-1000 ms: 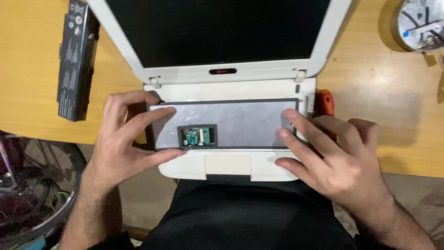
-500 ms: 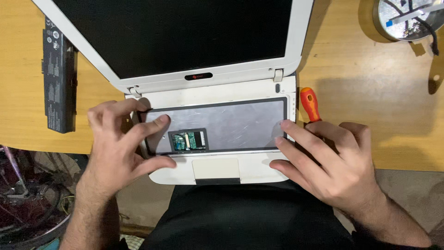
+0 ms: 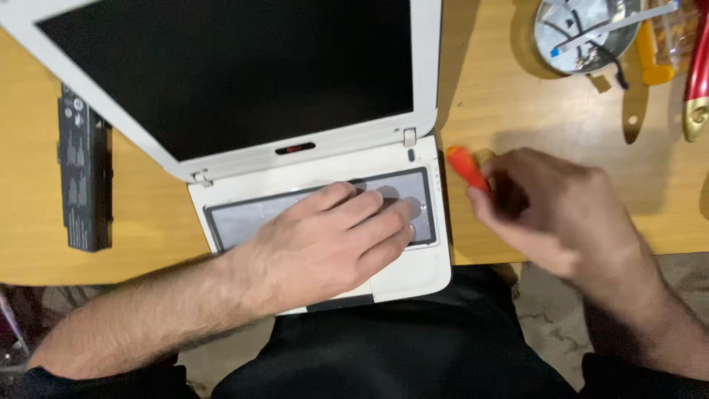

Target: The person disassembles a white laptop by removing screws from the bottom and palm rest using a screwdriver. They remove the palm rest cover to access the internal components, then reassemble the device by replacing the cover and tightening the screws.

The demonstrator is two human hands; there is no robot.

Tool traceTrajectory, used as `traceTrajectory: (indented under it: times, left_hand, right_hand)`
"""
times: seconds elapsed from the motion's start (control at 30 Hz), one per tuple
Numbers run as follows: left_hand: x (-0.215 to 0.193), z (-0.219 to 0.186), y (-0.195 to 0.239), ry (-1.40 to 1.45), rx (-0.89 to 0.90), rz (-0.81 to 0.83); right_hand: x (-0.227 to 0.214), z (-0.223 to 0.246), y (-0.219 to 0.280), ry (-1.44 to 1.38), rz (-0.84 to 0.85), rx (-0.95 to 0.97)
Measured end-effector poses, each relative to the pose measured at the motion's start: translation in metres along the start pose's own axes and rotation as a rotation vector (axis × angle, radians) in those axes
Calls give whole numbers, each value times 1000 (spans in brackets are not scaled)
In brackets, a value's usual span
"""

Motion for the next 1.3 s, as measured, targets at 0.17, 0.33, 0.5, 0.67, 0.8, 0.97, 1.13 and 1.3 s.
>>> traceTrajectory:
  times: [0.17, 0.33, 0.5, 0.67, 0.8, 0.97, 1.13, 1.3]
  left_hand:
    - [20, 4, -7, 128, 19, 123]
    - [10, 6, -13, 58, 9, -155]
    - [14, 10, -12, 146, -65, -211]
    - [20, 8, -10, 172, -33, -199]
    - [20, 9, -11, 140, -29, -194]
    - [17, 9, -10, 151, -51, -212]
    - [12, 12, -7, 119, -49, -275]
    - [13, 13, -5, 216, -54, -278]
  right_hand:
    - [-2, -28, -34, -1024, -328, -17]
    - [9, -25, -49, -925, -468, -29]
    - [-5, -8, -60, -757, -504, 14]
    - [-2, -8, -58, -767, -510, 50]
    - [-6, -6, -60, -698, -518, 44]
    - [-5, -7, -63, -770, -494, 26]
    - [1, -13, -53, -690, -502, 34]
    - [-2, -7, -25, -830, -392, 143]
Point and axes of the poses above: each hand's wrist, its own y-axis away from the middle knuckle, its own x-axis out of the palm, z = x × y, the point moved 4 cm from there along -y, towards the middle knuckle, and after that the axes turned 10 degrees about y, right-handed, at the moved point
